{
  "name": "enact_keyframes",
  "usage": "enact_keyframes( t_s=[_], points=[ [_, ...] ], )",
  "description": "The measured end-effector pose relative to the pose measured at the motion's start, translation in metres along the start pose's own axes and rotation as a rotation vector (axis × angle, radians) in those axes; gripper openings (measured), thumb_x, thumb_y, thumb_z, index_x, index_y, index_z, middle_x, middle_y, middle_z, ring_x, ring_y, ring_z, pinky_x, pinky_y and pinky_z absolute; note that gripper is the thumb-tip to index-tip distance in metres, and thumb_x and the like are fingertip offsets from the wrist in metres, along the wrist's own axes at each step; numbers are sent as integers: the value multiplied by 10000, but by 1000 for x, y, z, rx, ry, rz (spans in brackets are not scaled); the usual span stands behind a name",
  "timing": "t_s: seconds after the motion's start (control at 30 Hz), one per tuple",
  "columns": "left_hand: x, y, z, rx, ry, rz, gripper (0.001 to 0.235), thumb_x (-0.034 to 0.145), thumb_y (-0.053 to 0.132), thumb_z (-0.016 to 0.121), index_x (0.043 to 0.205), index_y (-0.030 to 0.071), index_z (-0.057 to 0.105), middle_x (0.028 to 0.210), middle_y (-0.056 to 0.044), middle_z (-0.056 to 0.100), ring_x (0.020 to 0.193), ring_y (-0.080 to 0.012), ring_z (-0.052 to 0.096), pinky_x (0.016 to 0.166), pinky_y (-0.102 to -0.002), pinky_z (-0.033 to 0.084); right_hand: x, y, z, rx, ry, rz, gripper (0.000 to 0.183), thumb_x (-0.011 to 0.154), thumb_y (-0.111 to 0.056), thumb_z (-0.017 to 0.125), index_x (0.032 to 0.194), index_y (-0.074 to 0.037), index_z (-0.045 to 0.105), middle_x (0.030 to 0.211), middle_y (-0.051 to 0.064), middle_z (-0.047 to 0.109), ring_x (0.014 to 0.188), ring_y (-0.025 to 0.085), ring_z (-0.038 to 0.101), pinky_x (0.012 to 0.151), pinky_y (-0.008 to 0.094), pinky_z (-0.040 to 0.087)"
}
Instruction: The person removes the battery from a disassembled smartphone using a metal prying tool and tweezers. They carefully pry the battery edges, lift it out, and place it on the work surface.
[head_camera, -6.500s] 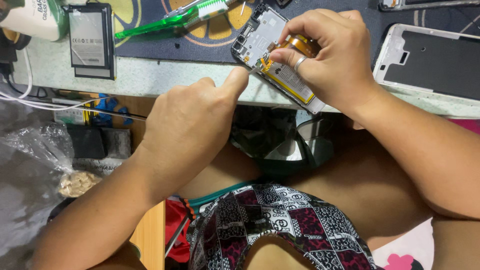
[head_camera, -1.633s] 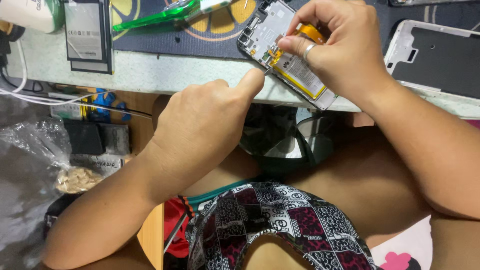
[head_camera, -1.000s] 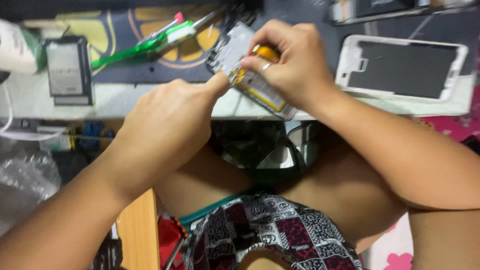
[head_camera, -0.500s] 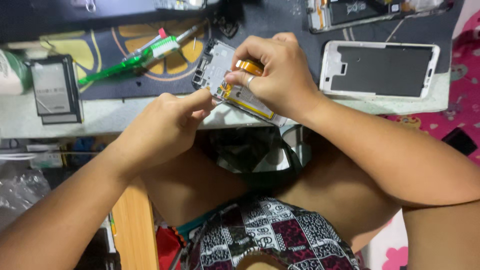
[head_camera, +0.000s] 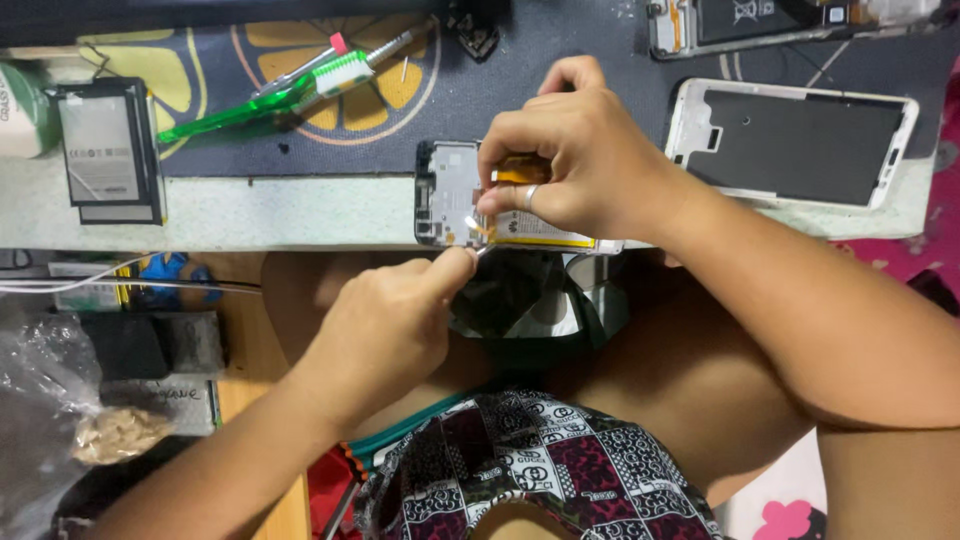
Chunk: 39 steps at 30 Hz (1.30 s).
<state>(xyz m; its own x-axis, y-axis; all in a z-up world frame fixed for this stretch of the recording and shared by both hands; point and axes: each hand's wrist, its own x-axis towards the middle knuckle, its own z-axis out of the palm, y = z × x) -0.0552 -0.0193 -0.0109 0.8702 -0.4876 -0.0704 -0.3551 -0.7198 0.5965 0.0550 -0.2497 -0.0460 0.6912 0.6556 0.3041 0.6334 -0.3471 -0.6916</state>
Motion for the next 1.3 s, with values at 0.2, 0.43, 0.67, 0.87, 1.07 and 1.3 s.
enact_keyframes(
  t_s=[0.2, 0.43, 0.67, 0.87, 1.07, 1.3],
  points=[
    [-4, -8, 22, -72, 122, 103, 321, 881, -48, 598, 1180, 64, 627, 832, -158, 659, 685, -375, 663, 566, -458, 512, -1, 3, -2, 7, 0, -64, 293, 746, -323, 917, 844, -152, 701, 758, -39, 700, 812, 225, 512, 953, 383, 342],
    [-5, -30, 53, -40, 267, 217, 387, 842, -97, 608, 1198, 47, 653, 777, -118, 618, 633, -324, 635, 536, -432, 500, 2, 2, -6, 17, -53, -31, 292, 757, -337, 938, 852, -163, 723, 768, -61, 691, 837, 193, 498, 968, 380, 366],
    [-6, -28, 60, -26, 341, 221, 411, 845, -100, 615, 1228, 37, 670, 747, -130, 592, 615, -325, 620, 547, -434, 504, 1, -2, -8, 98, -89, 164, 261, 716, -268, 900, 878, -150, 733, 784, -9, 656, 910, 200, 470, 859, 350, 395],
    [-5, -9, -6, 206, 65, 6, 246, 871, 2, 599, 1106, 76, 589, 773, -162, 676, 716, -417, 681, 592, -532, 518, -3, 3, 3, 339, 62, 274, 178, 915, -236, 861, 982, -141, 726, 879, -44, 703, 788, 57, 624, 720, 250, 481],
    [17, 8, -36, 200, -66, -2, 297, 838, 6, 575, 1125, 82, 571, 723, -219, 675, 700, -468, 664, 584, -580, 491, -4, 10, 3, 82, 92, 138, 189, 905, -151, 917, 945, -68, 752, 775, 21, 668, 715, 112, 567, 648, 280, 416],
    [30, 0, -43, 188, -142, 30, 264, 840, 13, 566, 1087, 104, 589, 698, -221, 669, 703, -471, 662, 583, -585, 483, -5, 14, 1, 65, 73, 110, 204, 900, -223, 928, 932, -123, 753, 844, -17, 706, 732, 116, 566, 802, 296, 438]
  ],
)
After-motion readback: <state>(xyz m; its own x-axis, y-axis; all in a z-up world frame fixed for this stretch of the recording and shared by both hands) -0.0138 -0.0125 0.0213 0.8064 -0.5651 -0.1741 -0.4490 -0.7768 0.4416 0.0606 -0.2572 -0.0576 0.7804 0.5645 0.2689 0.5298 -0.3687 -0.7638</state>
